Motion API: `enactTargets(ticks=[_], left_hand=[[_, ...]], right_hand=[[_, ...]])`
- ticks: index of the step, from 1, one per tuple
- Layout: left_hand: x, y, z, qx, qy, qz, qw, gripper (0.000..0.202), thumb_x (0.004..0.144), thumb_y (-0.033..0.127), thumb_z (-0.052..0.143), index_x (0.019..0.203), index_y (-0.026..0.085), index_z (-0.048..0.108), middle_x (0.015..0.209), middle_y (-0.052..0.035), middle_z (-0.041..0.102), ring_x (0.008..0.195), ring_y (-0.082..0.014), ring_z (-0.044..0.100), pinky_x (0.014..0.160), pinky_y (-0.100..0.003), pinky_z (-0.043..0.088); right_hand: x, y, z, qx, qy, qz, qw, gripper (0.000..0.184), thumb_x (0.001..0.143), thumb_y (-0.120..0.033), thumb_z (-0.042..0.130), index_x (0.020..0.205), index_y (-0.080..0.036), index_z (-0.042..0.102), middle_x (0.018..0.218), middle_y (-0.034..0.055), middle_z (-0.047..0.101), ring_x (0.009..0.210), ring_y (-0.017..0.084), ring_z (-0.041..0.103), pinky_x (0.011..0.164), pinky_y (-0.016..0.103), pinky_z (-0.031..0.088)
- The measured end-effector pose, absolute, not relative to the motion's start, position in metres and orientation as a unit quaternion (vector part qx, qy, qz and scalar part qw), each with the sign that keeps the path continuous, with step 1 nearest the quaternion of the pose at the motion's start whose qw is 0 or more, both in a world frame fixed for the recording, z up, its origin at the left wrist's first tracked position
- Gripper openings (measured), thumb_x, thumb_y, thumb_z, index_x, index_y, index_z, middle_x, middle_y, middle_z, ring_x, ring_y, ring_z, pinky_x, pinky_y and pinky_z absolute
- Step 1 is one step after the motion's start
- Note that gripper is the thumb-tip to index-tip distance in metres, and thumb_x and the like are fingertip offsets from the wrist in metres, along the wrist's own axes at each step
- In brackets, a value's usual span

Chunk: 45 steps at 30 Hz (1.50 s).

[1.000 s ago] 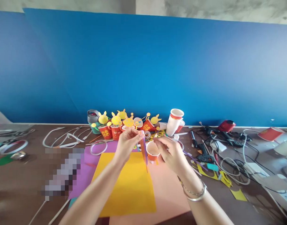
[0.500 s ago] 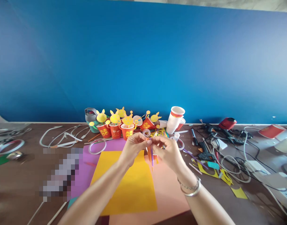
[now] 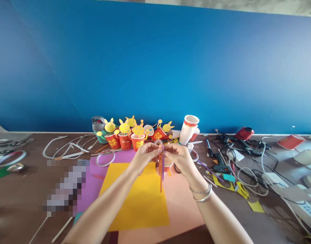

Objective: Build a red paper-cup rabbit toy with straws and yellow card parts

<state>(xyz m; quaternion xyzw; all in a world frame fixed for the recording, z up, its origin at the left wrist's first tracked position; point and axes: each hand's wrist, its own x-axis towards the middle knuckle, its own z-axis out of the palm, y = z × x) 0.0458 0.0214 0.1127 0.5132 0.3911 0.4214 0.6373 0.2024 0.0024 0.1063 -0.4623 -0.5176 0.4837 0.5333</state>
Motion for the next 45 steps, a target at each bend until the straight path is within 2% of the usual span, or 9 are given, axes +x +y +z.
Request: enactTargets(ticks=[4,9,15,22,25,30,36,41,45], left_hand=[[0.047,0.023,0.109,0.523,0.391,0.420,0.631,0.041,0.057,0.047,0.082,0.071,0.015,0.060,0.060,0.0020,0.062,0.054,-0.0095,0.057,0.053,-0.021,0.044],[0.046,0.026,0.107,0.524,0.401,0.458,0.596,0.044,0.058,0.051,0.080,0.073,0.015,0.060,0.059,0.0023,0.062,0.052,-0.0099,0.057,0.053,-0.022,0.047],[0.042,0.027,0.109,0.517,0.397,0.427,0.626,0.041,0.059,0.047,0.081,0.074,0.015,0.062,0.063,0.0006,0.064,0.052,-0.0103,0.058,0.054,-0.023,0.047],[0.045,0.029,0.105,0.480,0.368,0.418,0.678,0.037,0.051,0.035,0.087,0.073,0.014,0.064,0.069,-0.0014,0.067,0.061,-0.0131,0.063,0.064,-0.026,0.049],[0.048,0.026,0.104,0.490,0.370,0.410,0.674,0.033,0.050,0.031,0.086,0.070,0.014,0.066,0.068,-0.0018,0.068,0.060,-0.0125,0.061,0.062,-0.025,0.047],[0.050,0.023,0.103,0.513,0.358,0.373,0.686,0.031,0.051,0.029,0.086,0.073,0.014,0.070,0.068,-0.0034,0.070,0.061,-0.0142,0.061,0.062,-0.026,0.045],[0.048,0.023,0.104,0.533,0.346,0.365,0.680,0.031,0.053,0.031,0.085,0.074,0.013,0.071,0.069,-0.0038,0.070,0.061,-0.0134,0.060,0.061,-0.024,0.044],[0.050,0.021,0.102,0.531,0.332,0.359,0.692,0.034,0.057,0.032,0.084,0.083,0.014,0.071,0.076,-0.0046,0.070,0.069,-0.0152,0.063,0.066,-0.026,0.046],[0.051,0.021,0.097,0.559,0.335,0.344,0.677,0.029,0.059,0.033,0.083,0.076,0.013,0.069,0.073,-0.0055,0.069,0.064,-0.0160,0.062,0.064,-0.027,0.045]], right_hand=[[0.204,0.004,0.102,-0.451,-0.550,0.463,0.529,0.026,0.067,-0.029,0.071,0.090,-0.017,0.069,0.083,0.0054,0.071,0.074,0.019,0.066,0.069,0.031,0.053],[0.206,0.003,0.098,-0.445,-0.596,0.477,0.468,0.038,0.070,-0.022,0.069,0.108,-0.018,0.065,0.072,-0.0008,0.064,0.063,0.014,0.059,0.057,0.025,0.048],[0.206,0.002,0.100,-0.439,-0.614,0.460,0.467,0.033,0.068,-0.023,0.070,0.101,-0.017,0.067,0.069,-0.0012,0.062,0.060,0.013,0.056,0.056,0.025,0.047],[0.208,0.004,0.104,-0.434,-0.580,0.463,0.511,0.028,0.071,-0.035,0.071,0.092,-0.016,0.067,0.081,0.0036,0.068,0.075,0.018,0.064,0.068,0.029,0.052],[0.210,0.003,0.108,-0.443,-0.591,0.458,0.495,0.030,0.078,-0.043,0.066,0.085,-0.015,0.068,0.077,0.0036,0.068,0.070,0.016,0.063,0.063,0.026,0.049],[0.213,0.004,0.109,-0.460,-0.576,0.445,0.509,0.034,0.079,-0.047,0.065,0.070,-0.015,0.066,0.066,0.0028,0.066,0.058,0.012,0.057,0.055,0.024,0.044],[0.217,0.005,0.106,-0.449,-0.556,0.486,0.503,0.034,0.076,-0.048,0.068,0.072,-0.014,0.068,0.065,0.0035,0.066,0.055,0.012,0.056,0.051,0.024,0.041],[0.217,0.007,0.106,-0.440,-0.559,0.468,0.523,0.034,0.078,-0.048,0.066,0.082,-0.015,0.070,0.071,0.0048,0.069,0.060,0.013,0.059,0.053,0.023,0.043],[0.219,0.008,0.106,-0.438,-0.560,0.465,0.528,0.035,0.077,-0.049,0.067,0.089,-0.016,0.069,0.075,0.0045,0.069,0.066,0.015,0.061,0.060,0.026,0.049]])
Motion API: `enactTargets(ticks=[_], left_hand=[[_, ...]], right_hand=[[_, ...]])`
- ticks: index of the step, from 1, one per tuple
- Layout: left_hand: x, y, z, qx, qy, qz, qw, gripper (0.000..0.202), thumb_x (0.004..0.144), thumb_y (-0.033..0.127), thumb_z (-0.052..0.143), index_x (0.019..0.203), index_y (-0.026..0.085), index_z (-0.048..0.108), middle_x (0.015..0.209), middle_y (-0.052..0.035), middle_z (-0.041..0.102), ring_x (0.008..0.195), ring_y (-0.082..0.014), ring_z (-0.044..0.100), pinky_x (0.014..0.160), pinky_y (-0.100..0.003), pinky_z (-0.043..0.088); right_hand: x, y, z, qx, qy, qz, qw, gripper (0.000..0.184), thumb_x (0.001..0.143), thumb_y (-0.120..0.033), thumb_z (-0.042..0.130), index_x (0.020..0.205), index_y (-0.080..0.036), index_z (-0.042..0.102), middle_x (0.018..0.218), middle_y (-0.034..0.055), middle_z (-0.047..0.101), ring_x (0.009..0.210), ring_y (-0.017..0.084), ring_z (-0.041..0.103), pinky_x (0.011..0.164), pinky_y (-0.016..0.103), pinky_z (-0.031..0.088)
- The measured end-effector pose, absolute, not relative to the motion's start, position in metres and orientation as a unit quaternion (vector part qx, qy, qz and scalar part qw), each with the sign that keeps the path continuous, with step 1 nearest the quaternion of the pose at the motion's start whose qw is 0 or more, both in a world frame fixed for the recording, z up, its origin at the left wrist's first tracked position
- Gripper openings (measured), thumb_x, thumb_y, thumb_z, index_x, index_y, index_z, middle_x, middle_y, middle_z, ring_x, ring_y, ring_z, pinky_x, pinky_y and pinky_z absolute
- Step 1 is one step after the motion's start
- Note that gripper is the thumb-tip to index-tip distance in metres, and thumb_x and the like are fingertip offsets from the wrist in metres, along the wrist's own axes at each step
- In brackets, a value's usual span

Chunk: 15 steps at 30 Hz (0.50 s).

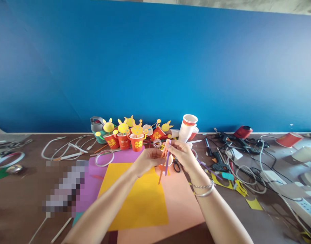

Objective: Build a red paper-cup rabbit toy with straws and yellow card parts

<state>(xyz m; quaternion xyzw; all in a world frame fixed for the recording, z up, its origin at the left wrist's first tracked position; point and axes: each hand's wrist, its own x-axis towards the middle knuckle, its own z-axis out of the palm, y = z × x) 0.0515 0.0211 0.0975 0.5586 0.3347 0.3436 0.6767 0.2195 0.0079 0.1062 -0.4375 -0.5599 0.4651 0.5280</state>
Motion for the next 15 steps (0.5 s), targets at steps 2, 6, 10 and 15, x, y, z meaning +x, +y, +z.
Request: enactTargets(ticks=[2,6,10,15], left_hand=[[0.051,0.021,0.096,0.572,0.337,0.346,0.663,0.028,0.060,0.033,0.082,0.075,0.013,0.069,0.073,-0.0054,0.069,0.064,-0.0163,0.063,0.062,-0.027,0.045],[0.050,0.021,0.098,0.575,0.333,0.323,0.674,0.031,0.061,0.036,0.081,0.078,0.013,0.068,0.071,-0.0053,0.068,0.062,-0.0160,0.062,0.059,-0.026,0.045],[0.053,0.020,0.103,0.540,0.353,0.383,0.661,0.032,0.055,0.033,0.084,0.071,0.014,0.066,0.065,-0.0012,0.065,0.058,-0.0119,0.058,0.060,-0.024,0.044],[0.056,0.019,0.102,0.522,0.365,0.432,0.639,0.036,0.059,0.037,0.082,0.080,0.015,0.064,0.071,0.0000,0.065,0.064,-0.0113,0.058,0.062,-0.023,0.044]], right_hand=[[0.224,0.008,0.107,-0.436,-0.573,0.469,0.512,0.034,0.078,-0.048,0.066,0.087,-0.016,0.069,0.075,0.0040,0.068,0.068,0.016,0.062,0.063,0.027,0.051],[0.232,0.007,0.109,-0.413,-0.599,0.500,0.470,0.029,0.079,-0.043,0.067,0.090,-0.016,0.067,0.080,0.0039,0.069,0.075,0.017,0.065,0.072,0.029,0.052],[0.229,0.005,0.108,-0.416,-0.603,0.535,0.422,0.038,0.069,-0.034,0.076,0.101,-0.016,0.064,0.080,0.0027,0.069,0.075,0.019,0.066,0.067,0.029,0.053],[0.220,0.000,0.108,-0.472,-0.677,0.400,0.399,0.007,0.077,-0.022,0.061,0.074,-0.016,0.063,0.062,-0.0019,0.061,0.059,0.014,0.058,0.056,0.024,0.044]])
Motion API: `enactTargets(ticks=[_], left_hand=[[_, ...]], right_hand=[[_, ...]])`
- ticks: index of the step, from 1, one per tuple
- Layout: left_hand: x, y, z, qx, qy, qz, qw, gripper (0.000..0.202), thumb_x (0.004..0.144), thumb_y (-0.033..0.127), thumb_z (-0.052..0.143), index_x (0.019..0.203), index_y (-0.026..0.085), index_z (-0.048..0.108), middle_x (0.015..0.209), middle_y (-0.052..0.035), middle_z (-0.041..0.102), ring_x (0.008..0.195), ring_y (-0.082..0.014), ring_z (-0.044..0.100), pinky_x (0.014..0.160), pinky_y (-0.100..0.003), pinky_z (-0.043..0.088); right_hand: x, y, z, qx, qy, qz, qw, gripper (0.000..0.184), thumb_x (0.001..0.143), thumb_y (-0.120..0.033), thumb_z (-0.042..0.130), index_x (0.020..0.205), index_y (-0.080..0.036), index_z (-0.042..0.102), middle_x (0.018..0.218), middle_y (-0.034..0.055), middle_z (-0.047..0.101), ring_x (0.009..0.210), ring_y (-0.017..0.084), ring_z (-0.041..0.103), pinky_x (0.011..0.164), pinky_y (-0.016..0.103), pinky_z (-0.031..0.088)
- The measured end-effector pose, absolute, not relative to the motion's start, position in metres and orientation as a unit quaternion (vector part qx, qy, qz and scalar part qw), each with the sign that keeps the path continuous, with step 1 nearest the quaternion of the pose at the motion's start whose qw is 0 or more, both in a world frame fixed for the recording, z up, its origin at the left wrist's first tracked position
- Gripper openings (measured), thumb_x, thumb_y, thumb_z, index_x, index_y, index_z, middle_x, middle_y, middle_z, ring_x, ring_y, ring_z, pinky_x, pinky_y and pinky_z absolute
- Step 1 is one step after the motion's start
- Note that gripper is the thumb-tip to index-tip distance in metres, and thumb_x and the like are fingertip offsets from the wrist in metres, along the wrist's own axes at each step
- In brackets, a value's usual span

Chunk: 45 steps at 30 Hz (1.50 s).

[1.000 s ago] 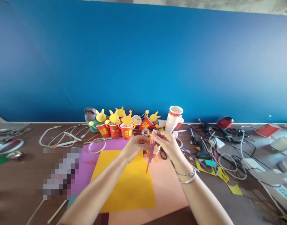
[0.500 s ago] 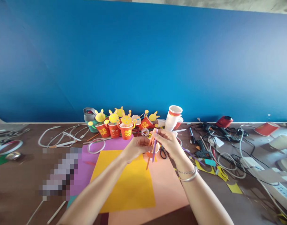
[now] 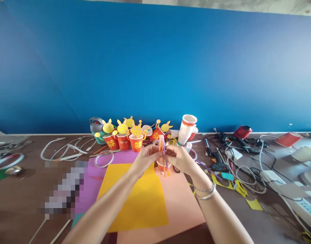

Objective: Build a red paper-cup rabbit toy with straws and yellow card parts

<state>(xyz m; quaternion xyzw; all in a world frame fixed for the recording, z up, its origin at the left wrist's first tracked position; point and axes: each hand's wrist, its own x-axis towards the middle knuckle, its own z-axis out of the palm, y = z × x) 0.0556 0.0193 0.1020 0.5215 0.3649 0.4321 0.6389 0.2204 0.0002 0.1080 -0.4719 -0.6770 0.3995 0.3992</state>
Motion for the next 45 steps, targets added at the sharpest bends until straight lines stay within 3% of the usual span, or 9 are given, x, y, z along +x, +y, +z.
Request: enactTargets(ticks=[3,7,11,16,20,26,31,39,45], left_hand=[[0.057,0.019,0.099,0.522,0.359,0.469,0.615,0.036,0.068,0.042,0.076,0.088,0.016,0.062,0.079,-0.0007,0.066,0.071,-0.0127,0.060,0.065,-0.023,0.046],[0.057,0.018,0.097,0.525,0.349,0.491,0.601,0.030,0.073,0.043,0.072,0.083,0.017,0.064,0.077,0.0004,0.066,0.074,-0.0135,0.060,0.069,-0.024,0.046],[0.054,0.022,0.097,0.533,0.354,0.471,0.607,0.030,0.071,0.044,0.073,0.082,0.016,0.068,0.075,-0.0011,0.067,0.073,-0.0155,0.061,0.069,-0.026,0.046],[0.049,0.027,0.098,0.560,0.348,0.394,0.641,0.035,0.067,0.048,0.075,0.079,0.015,0.071,0.071,-0.0023,0.067,0.067,-0.0152,0.059,0.069,-0.027,0.045],[0.046,0.025,0.098,0.599,0.315,0.333,0.656,0.030,0.071,0.045,0.073,0.079,0.016,0.071,0.073,-0.0022,0.067,0.067,-0.0139,0.056,0.067,-0.025,0.041],[0.045,0.024,0.094,0.630,0.286,0.267,0.671,0.028,0.074,0.042,0.071,0.081,0.015,0.071,0.076,-0.0035,0.066,0.073,-0.0155,0.056,0.069,-0.026,0.039],[0.046,0.025,0.093,0.607,0.332,0.316,0.649,0.031,0.069,0.042,0.075,0.083,0.014,0.073,0.073,-0.0022,0.066,0.064,-0.0120,0.051,0.061,-0.023,0.036],[0.048,0.024,0.096,0.585,0.344,0.322,0.660,0.031,0.063,0.041,0.079,0.075,0.013,0.072,0.066,-0.0006,0.065,0.061,-0.0109,0.053,0.061,-0.023,0.038],[0.047,0.025,0.101,0.560,0.356,0.349,0.662,0.036,0.061,0.040,0.080,0.079,0.012,0.068,0.071,-0.0044,0.068,0.059,-0.0116,0.057,0.059,-0.024,0.041]], right_hand=[[0.216,-0.005,0.111,-0.479,-0.736,0.291,0.380,0.017,0.080,-0.016,0.052,0.064,-0.017,0.057,0.061,-0.0018,0.058,0.057,0.012,0.051,0.053,0.022,0.037],[0.213,-0.011,0.114,-0.472,-0.777,0.220,0.353,0.022,0.084,-0.015,0.049,0.063,-0.018,0.055,0.063,0.0001,0.057,0.055,0.011,0.049,0.051,0.023,0.033],[0.215,-0.011,0.116,-0.516,-0.758,0.207,0.342,0.011,0.082,-0.022,0.057,0.072,-0.019,0.062,0.063,0.0011,0.061,0.055,0.013,0.052,0.052,0.025,0.036],[0.226,-0.009,0.120,-0.522,-0.706,0.280,0.388,0.004,0.074,-0.022,0.065,0.076,-0.019,0.066,0.074,0.0024,0.069,0.066,0.016,0.060,0.060,0.027,0.045],[0.233,-0.007,0.123,-0.511,-0.675,0.362,0.390,0.013,0.072,-0.030,0.069,0.076,-0.018,0.064,0.069,0.0020,0.068,0.061,0.014,0.059,0.055,0.026,0.045],[0.236,0.002,0.113,-0.422,-0.646,0.495,0.400,0.024,0.065,-0.023,0.074,0.083,-0.017,0.060,0.070,-0.0015,0.063,0.063,0.012,0.059,0.059,0.024,0.047],[0.231,0.004,0.110,-0.429,-0.595,0.535,0.420,0.043,0.067,-0.030,0.075,0.105,-0.016,0.060,0.073,-0.0005,0.063,0.066,0.014,0.062,0.061,0.027,0.050],[0.219,0.003,0.107,-0.451,-0.565,0.531,0.441,0.029,0.070,-0.042,0.073,0.082,-0.015,0.068,0.061,0.0007,0.064,0.056,0.014,0.060,0.055,0.026,0.048],[0.225,0.006,0.110,-0.438,-0.495,0.512,0.548,0.024,0.071,-0.039,0.073,0.079,-0.017,0.064,0.065,0.0002,0.065,0.059,0.012,0.060,0.056,0.024,0.046]])
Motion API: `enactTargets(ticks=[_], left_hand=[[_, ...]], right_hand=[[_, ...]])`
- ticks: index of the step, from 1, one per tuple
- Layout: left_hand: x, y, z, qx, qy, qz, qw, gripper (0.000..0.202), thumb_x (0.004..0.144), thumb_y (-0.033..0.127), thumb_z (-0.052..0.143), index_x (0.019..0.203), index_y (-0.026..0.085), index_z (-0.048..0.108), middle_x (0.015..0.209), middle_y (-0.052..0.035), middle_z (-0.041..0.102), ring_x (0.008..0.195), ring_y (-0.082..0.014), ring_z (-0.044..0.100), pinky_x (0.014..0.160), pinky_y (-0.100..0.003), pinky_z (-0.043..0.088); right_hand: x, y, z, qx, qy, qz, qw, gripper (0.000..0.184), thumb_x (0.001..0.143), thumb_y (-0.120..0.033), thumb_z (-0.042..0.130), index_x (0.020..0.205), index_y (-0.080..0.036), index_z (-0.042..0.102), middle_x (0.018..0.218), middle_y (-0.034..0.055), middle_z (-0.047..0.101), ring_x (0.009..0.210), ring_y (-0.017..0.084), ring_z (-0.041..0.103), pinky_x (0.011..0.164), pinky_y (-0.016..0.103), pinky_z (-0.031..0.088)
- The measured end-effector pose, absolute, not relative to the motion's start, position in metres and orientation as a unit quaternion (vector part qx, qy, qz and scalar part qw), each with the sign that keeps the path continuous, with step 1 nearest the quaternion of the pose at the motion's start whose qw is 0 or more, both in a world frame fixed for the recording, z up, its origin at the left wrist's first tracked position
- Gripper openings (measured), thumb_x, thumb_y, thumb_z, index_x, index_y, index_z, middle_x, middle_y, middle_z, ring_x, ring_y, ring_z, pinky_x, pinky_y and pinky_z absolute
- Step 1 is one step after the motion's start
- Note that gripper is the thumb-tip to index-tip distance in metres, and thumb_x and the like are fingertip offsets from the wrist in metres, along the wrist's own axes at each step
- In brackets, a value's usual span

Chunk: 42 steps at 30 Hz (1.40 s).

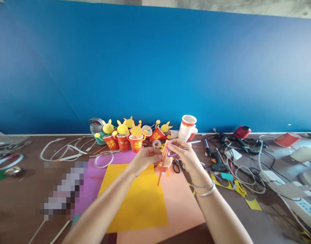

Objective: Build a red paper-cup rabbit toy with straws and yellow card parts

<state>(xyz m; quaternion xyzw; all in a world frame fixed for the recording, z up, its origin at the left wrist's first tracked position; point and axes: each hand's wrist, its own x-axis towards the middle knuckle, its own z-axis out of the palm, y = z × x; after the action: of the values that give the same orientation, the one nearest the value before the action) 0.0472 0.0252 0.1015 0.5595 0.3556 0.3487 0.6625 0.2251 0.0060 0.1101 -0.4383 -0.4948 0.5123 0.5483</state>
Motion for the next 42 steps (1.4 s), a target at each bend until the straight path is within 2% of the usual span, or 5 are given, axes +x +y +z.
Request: enactTargets(ticks=[14,19,26,34,42], left_hand=[[0.043,0.013,0.088,0.676,0.171,0.433,0.571,0.037,0.081,0.025,0.065,0.118,0.021,0.059,0.106,-0.0092,0.063,0.098,-0.0204,0.059,0.084,-0.033,0.048],[0.045,0.013,0.090,0.708,0.211,0.505,0.446,0.021,0.080,0.024,0.068,0.102,0.022,0.069,0.092,-0.0038,0.063,0.086,-0.0152,0.059,0.077,-0.027,0.047],[0.047,0.016,0.091,0.694,0.193,0.550,0.422,0.013,0.078,0.028,0.070,0.087,0.019,0.068,0.082,-0.0035,0.063,0.079,-0.0156,0.059,0.072,-0.027,0.046],[0.047,0.011,0.096,0.657,0.259,0.537,0.462,0.029,0.073,0.047,0.070,0.079,0.019,0.074,0.074,-0.0049,0.063,0.071,-0.0176,0.057,0.068,-0.029,0.044],[0.049,0.015,0.101,0.575,0.287,0.445,0.624,0.042,0.066,0.055,0.074,0.057,0.015,0.065,0.060,-0.0038,0.063,0.059,-0.0132,0.053,0.061,-0.026,0.041]], right_hand=[[0.227,0.008,0.113,-0.370,-0.378,0.601,0.600,0.020,0.066,-0.030,0.075,0.072,-0.018,0.061,0.059,-0.0030,0.060,0.053,0.010,0.054,0.051,0.022,0.036],[0.223,0.007,0.110,-0.368,-0.398,0.609,0.579,0.018,0.066,-0.030,0.074,0.069,-0.018,0.061,0.056,-0.0021,0.060,0.052,0.010,0.053,0.048,0.022,0.031],[0.219,0.005,0.107,-0.354,-0.400,0.631,0.563,0.022,0.066,-0.032,0.075,0.072,-0.018,0.061,0.060,-0.0018,0.061,0.052,0.010,0.052,0.048,0.022,0.031],[0.218,0.002,0.113,-0.366,-0.413,0.621,0.556,0.023,0.065,-0.034,0.076,0.072,-0.018,0.060,0.057,-0.0018,0.061,0.049,0.010,0.052,0.048,0.021,0.035],[0.218,-0.002,0.116,-0.360,-0.469,0.615,0.522,0.023,0.064,-0.029,0.076,0.075,-0.018,0.059,0.061,-0.0017,0.063,0.050,0.011,0.056,0.050,0.023,0.043]])
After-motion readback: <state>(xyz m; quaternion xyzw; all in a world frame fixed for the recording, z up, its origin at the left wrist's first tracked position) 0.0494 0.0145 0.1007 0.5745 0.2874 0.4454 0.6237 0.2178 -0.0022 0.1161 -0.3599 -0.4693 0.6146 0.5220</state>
